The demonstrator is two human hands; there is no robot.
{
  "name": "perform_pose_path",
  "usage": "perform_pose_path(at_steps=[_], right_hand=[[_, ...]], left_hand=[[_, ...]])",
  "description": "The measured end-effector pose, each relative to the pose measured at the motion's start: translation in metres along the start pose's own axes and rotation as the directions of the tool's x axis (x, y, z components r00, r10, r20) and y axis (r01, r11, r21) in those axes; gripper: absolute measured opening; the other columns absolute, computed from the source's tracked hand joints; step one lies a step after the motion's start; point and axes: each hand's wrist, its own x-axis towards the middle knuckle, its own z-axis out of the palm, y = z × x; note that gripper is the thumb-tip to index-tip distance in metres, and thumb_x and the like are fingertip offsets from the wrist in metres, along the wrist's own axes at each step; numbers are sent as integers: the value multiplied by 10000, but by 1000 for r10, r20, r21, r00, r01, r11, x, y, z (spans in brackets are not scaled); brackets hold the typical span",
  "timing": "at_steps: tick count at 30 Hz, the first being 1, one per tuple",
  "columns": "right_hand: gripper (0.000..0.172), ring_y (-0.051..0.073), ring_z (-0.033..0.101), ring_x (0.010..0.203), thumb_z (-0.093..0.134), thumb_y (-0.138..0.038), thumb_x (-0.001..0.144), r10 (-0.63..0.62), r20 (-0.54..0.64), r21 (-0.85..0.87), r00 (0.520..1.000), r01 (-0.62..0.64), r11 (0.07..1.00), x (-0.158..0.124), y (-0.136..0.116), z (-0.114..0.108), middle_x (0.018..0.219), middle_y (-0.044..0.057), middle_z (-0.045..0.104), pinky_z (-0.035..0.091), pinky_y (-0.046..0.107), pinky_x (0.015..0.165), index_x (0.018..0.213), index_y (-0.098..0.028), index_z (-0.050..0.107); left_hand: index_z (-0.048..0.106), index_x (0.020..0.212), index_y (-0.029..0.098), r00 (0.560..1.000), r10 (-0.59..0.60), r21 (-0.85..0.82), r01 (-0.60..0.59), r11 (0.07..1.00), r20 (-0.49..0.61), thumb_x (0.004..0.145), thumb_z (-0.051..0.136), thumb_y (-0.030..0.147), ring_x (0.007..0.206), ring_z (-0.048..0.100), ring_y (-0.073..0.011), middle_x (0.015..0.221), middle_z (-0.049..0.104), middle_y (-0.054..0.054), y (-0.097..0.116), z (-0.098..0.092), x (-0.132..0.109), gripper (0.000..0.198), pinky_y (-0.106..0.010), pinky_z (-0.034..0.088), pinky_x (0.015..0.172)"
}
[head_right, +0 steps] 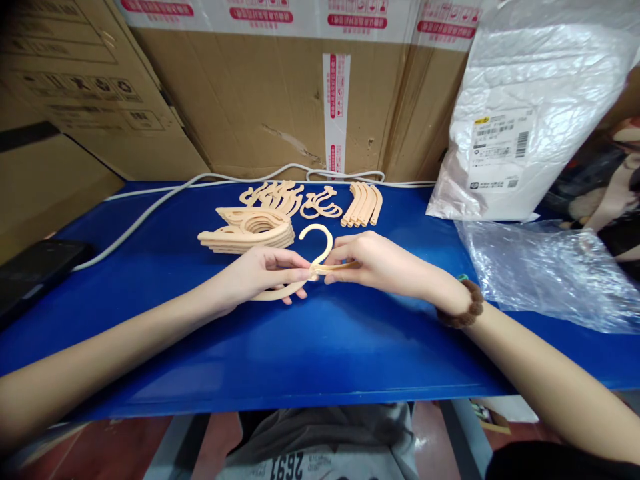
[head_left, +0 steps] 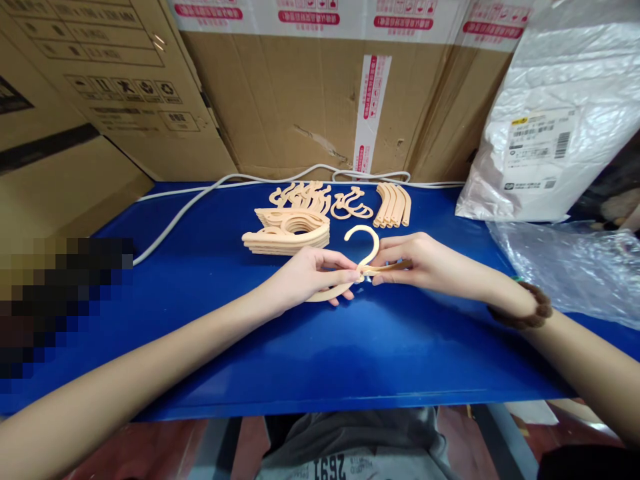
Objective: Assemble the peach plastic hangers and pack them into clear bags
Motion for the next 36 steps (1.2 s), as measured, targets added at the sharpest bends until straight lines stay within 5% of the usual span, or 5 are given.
perform_pose_path(at_steps=[8,27,36], right_hand=[[329,143,620,769,616,-466,908,36,94,1,995,-37,999,0,11,-3,908,40,692,419,267,711,954,-172,756],[323,161,632,817,610,-447,917,-42,1,18,999,42,999,3,3,8,951,65,705,447,276,738,993,-170,760],[334,157,630,818,579,-431,941,-63,54,37,997,61,997,2,2,8,971,75,698,450,276,742,1052,-172,759]], left_hand=[[723,913,134,998,-24,-14,23,1000,-58,843,710,207,637,709,-144,693,732,-37,3,1,-2,102,-190,546,538],[732,896,145,999,-16,-14,16,1000,41,837,725,271,657,709,-142,726,745,-49,2,-4,-2,139,-202,568,571],[640,805,140,999,25,38,-27,999,30,795,725,273,656,681,-133,695,694,-22,5,2,-3,158,-190,531,531]])
